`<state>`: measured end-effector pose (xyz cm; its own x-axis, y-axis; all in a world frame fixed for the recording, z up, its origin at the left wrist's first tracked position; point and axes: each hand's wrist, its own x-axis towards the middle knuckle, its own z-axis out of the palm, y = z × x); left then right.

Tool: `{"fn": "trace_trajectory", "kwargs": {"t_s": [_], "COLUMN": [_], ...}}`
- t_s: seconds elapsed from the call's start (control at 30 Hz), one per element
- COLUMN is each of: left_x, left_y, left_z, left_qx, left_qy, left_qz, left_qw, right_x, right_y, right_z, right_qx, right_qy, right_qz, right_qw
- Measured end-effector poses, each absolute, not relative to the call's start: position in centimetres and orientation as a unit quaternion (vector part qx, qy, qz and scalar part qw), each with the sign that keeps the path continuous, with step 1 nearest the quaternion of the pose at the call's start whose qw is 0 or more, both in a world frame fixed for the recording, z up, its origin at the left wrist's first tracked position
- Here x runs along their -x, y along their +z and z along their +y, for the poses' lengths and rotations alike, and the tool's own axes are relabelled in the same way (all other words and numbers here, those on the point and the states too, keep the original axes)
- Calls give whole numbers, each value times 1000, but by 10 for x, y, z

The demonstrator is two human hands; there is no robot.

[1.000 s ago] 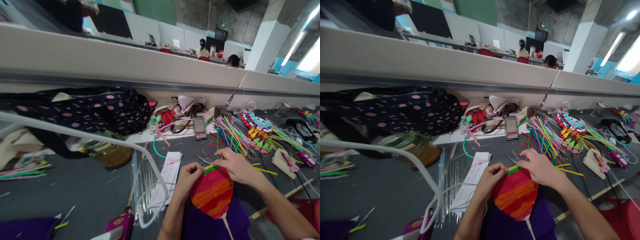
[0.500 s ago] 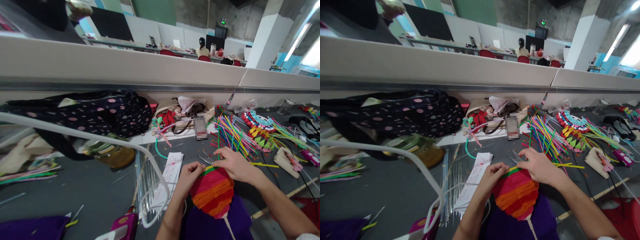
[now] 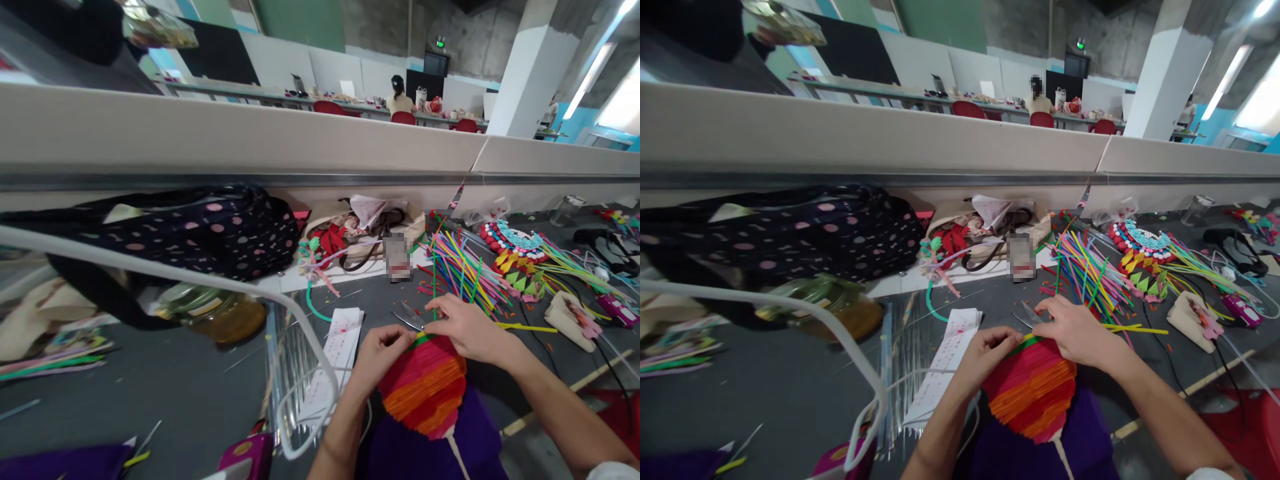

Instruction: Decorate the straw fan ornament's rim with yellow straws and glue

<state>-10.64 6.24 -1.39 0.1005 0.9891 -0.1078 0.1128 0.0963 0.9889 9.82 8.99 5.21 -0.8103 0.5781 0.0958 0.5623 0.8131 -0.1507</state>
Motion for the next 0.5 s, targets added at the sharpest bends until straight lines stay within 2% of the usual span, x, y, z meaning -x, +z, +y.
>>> {"fn": "trace_trajectory", "kwargs": {"t_s": [0.5], "left_x": [114], "left_y": [-13], "left_z": [66], "left_qx": [-597], "left_qy": [386], "left_qz": [482], "left_qw": [513], "right_x": [-99], "right_y": [46], "right_z": [91], "right_qx": [293], "right_qy": [46], "right_qz": [-952], "right_qw": [75]}}
